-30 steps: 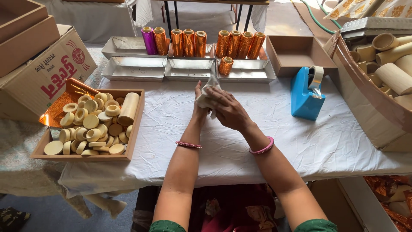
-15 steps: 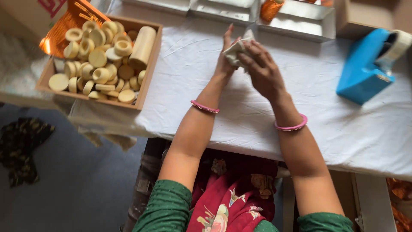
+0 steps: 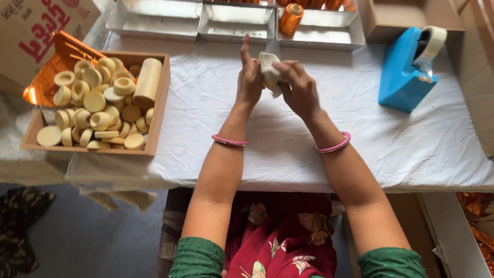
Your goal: The person wraps a cylindrical object with a shiny purple foil sheet, folding the edges and securing it with tape. They then place the wrapped cylinder into a metal tray and wipe another cylinder with a cloth.
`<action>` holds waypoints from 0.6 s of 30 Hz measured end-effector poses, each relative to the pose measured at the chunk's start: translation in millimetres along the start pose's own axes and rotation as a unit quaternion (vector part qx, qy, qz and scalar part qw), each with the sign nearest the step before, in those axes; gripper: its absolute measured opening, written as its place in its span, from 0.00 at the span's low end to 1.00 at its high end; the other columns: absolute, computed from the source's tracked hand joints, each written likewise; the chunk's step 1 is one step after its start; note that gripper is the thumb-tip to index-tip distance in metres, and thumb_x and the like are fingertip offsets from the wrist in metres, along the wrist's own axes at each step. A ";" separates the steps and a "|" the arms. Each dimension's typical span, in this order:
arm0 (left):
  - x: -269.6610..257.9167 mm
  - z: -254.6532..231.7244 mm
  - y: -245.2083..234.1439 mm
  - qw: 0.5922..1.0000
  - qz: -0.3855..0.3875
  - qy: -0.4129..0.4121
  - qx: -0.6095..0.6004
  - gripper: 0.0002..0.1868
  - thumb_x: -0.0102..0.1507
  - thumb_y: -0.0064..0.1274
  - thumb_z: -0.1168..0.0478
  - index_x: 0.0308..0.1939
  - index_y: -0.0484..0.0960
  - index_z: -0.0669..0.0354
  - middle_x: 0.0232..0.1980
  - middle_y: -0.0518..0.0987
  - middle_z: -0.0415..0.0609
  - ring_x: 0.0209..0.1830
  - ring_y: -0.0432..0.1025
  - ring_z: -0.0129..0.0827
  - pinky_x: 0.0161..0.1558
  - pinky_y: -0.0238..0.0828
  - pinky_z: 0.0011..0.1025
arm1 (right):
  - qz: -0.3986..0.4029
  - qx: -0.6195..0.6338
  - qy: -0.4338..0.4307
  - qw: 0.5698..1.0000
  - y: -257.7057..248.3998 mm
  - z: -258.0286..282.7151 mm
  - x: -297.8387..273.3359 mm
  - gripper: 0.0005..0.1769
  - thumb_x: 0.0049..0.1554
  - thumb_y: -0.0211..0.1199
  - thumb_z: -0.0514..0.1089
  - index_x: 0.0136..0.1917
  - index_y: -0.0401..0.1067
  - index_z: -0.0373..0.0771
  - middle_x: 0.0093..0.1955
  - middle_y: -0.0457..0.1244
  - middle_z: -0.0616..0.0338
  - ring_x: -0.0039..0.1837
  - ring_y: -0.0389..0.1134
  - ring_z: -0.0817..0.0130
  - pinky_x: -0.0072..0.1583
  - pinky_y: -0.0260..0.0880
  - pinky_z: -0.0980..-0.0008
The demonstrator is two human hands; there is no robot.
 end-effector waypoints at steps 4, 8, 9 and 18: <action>7.5 -2.3 0.1 0.996 -0.018 0.084 0.010 0.37 0.72 0.30 0.33 0.82 0.37 0.27 0.59 0.73 0.62 0.46 0.82 0.51 0.40 0.89 0.41 | -0.006 0.019 0.040 0.999 -0.3 -7.3 7.3 0.19 0.62 0.67 0.34 0.65 0.73 0.44 0.59 0.68 0.55 0.56 0.75 0.59 0.54 0.81 0.64; 0.9 -10.4 2.2 0.996 0.001 0.082 0.041 0.35 0.72 0.25 0.33 0.81 0.35 0.27 0.57 0.74 0.53 0.44 0.82 0.47 0.39 0.89 0.41 | 0.007 -0.059 -0.040 0.997 1.4 -0.5 2.1 0.20 0.61 0.68 0.34 0.66 0.73 0.45 0.60 0.67 0.52 0.55 0.74 0.56 0.53 0.81 0.63; -0.8 -13.9 3.0 0.994 0.003 0.093 0.061 0.36 0.72 0.25 0.33 0.81 0.34 0.27 0.50 0.77 0.54 0.43 0.82 0.47 0.40 0.88 0.43 | 0.011 -0.008 0.020 1.000 4.6 -11.4 -1.4 0.21 0.61 0.67 0.33 0.66 0.72 0.45 0.59 0.67 0.53 0.56 0.75 0.57 0.53 0.81 0.64; -9.5 -32.5 5.9 0.988 0.005 0.104 0.114 0.39 0.71 0.28 0.33 0.81 0.31 0.30 0.41 0.80 0.52 0.41 0.83 0.50 0.44 0.84 0.48 | 0.001 0.074 0.094 0.993 -0.2 -16.4 -2.0 0.21 0.58 0.63 0.27 0.64 0.73 0.39 0.55 0.69 0.51 0.53 0.75 0.60 0.51 0.79 0.66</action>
Point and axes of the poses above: each hand's wrist, its own x-axis towards the middle knuckle, its own y-axis out of the palm, z = x × y, the point moved 5 cm from there along x, towards the middle knuckle
